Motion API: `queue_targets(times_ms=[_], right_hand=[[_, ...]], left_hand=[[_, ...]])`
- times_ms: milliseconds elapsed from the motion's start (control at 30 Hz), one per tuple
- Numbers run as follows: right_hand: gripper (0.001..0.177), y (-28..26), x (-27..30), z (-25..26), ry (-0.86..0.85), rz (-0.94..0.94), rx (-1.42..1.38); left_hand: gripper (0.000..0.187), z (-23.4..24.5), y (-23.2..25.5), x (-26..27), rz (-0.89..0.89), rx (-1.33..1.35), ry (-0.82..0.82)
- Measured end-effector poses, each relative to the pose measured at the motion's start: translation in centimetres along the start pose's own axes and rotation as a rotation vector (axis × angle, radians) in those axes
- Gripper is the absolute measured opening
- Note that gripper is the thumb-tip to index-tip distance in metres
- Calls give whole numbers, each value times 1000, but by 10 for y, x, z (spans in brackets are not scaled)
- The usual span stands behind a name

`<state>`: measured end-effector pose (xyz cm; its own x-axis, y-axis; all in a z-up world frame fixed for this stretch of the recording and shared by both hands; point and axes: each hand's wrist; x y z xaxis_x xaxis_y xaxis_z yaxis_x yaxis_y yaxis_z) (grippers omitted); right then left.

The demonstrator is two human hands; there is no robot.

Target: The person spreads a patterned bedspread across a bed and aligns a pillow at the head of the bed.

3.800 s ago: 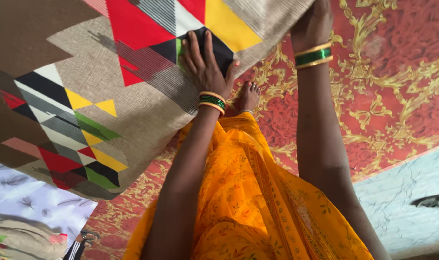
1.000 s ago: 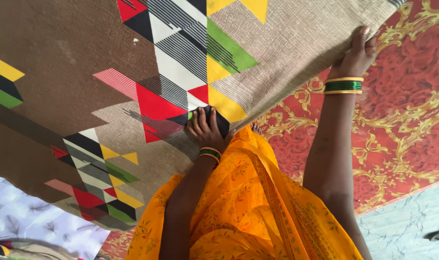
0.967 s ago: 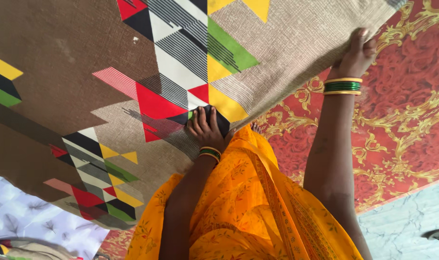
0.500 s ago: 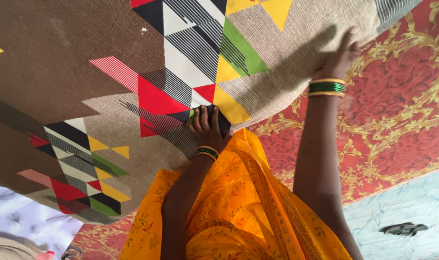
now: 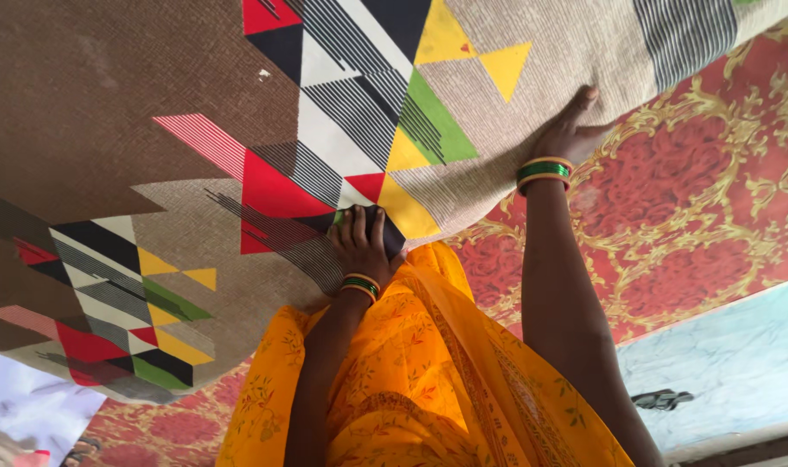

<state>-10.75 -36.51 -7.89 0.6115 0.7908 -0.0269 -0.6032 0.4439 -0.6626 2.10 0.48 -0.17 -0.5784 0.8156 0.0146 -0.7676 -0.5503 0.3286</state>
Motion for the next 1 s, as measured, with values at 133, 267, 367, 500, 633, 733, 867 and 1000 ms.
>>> queue_targets(times_ms=[133, 267, 367, 500, 633, 733, 867, 1000], right_hand=[[100, -8, 6, 9, 3, -23, 112], [97, -19, 7, 11, 24, -4, 88], [94, -23, 12, 10, 15, 44, -28], [91, -30, 13, 12, 21, 12, 9], [91, -24, 10, 11, 12, -2, -3], [90, -21, 9, 11, -7, 23, -92], [89, -27, 10, 11, -45, 11, -177], [94, -19, 8, 14, -43, -39, -30]], left_hand=[[92, -4, -5, 1, -5, 31, 23], [88, -11, -7, 4, 3, 15, -9], [85, -16, -10, 8, -7, 4, 43], [82, -22, -11, 12, 5, -13, 41], [81, -25, -10, 16, 19, -7, 22], [83, -25, -12, 16, 13, 7, 8], [82, -19, -10, 13, 25, 20, 41], [86, 4, -1, -3, 5, 71, 53]])
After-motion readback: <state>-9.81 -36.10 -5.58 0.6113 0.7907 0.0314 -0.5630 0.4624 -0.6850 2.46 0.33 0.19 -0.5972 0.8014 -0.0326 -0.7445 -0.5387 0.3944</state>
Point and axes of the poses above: each hand's wrist, its own x-axis away from the middle knuckle, its own z-axis out of the back of the hand, y = z × x, and after that the axes turned 15 degrees about y, right-handed
